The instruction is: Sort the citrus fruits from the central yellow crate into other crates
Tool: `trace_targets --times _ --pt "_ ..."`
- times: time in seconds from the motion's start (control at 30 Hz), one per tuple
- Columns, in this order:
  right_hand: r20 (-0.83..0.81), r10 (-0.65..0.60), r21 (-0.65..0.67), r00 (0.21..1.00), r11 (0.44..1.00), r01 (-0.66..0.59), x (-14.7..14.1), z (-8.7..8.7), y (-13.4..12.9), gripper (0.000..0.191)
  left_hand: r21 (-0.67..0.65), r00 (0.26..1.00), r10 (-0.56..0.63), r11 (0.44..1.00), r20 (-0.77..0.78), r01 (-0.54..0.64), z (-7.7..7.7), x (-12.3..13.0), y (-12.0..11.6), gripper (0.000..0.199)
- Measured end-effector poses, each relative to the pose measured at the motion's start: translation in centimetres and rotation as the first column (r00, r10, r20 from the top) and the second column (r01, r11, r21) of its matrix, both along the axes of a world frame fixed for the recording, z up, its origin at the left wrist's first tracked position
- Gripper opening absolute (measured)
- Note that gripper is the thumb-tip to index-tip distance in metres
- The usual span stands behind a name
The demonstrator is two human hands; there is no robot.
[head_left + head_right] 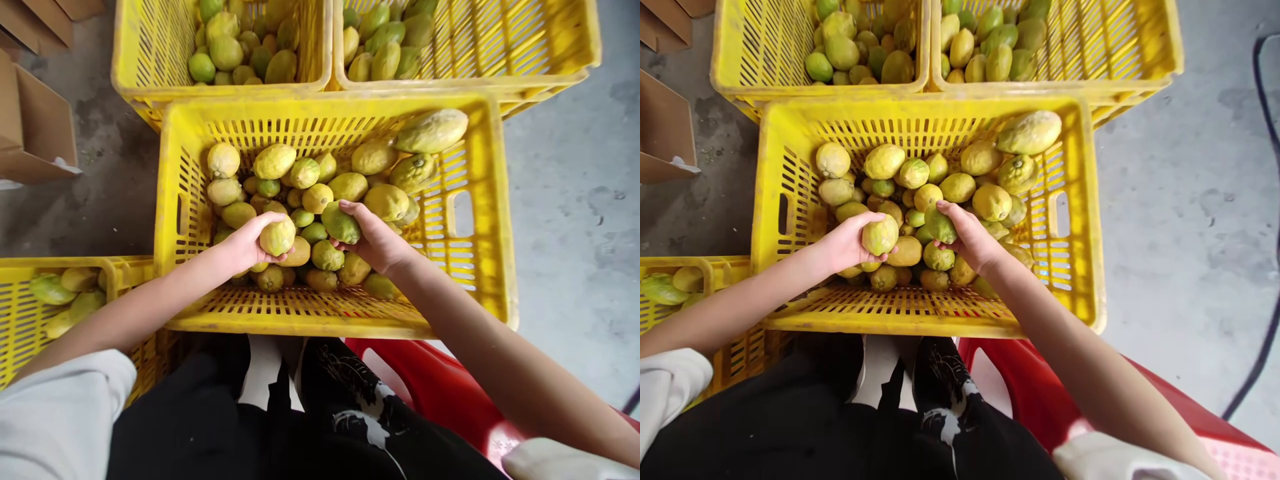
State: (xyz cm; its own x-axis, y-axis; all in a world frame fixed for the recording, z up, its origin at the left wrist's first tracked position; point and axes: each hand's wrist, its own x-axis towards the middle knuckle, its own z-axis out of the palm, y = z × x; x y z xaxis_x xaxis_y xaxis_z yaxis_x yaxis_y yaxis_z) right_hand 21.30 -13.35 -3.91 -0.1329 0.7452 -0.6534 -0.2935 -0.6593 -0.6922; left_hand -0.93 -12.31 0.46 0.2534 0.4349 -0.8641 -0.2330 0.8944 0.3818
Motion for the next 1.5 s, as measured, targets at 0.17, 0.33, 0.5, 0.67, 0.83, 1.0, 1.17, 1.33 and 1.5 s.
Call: trace_targets --times 0.17,0.33,0.5,0.67,0.83,1.0,1.17,1.33,1.5 --pt "-0.083 -0.006 -0.026 0.997 1.0 0.004 -0.1 1.0 0.0 0.02 -0.071 0.995 0.095 0.993 0.033 -0.092 0.3 -0.3 1.3 0.021" --pt "-0.287 -0.09 -0.131 0.954 0.99 0.054 0.0 2.6 0.5 0.019 -0.104 0.946 0.295 0.954 0.135 -0.282 0.7 -0.8 2.0 0.029" --pt "-0.339 -0.023 -0.064 0.94 0.998 0.001 -0.1 3.2 0.5 0.03 -0.06 0.914 0.37 0.929 0.168 -0.365 0.6 -1.0 2.2 0.03" --pt "-0.33 0.063 0.052 0.942 0.997 -0.048 0.2 2.9 -0.2 0.055 -0.046 0.899 0.406 0.913 0.163 -0.405 0.6 -0.9 2.0 0.025" --pt "-0.318 0.064 0.098 0.946 0.995 -0.034 0.3 2.5 -0.2 0.051 -0.026 0.86 0.464 0.882 0.21 -0.47 0.8 -1.0 2.0 0.034" --pt "-0.357 0.031 0.108 0.934 0.994 0.008 0.3 2.6 0.2 0.039 -0.041 0.862 0.41 0.908 0.298 -0.418 0.9 -1.2 1.8 0.043" --pt "-0.34 -0.027 0.055 0.94 0.997 0.048 -0.3 2.7 0.3 0.037 0.01 0.883 0.285 0.95 0.373 -0.311 0.6 -1.2 1.5 0.042" --pt "-0.267 0.023 -0.032 0.963 0.999 -0.033 -0.4 2.6 0.1 0.028 -0.011 0.886 0.303 0.948 0.352 -0.319 0.2 -1.4 1.4 0.038" --pt "-0.276 0.013 -0.063 0.961 0.998 -0.032 -0.2 2.8 0.4 0.027 -0.014 0.88 0.317 0.943 0.354 -0.333 0.3 -1.4 1.4 0.042"
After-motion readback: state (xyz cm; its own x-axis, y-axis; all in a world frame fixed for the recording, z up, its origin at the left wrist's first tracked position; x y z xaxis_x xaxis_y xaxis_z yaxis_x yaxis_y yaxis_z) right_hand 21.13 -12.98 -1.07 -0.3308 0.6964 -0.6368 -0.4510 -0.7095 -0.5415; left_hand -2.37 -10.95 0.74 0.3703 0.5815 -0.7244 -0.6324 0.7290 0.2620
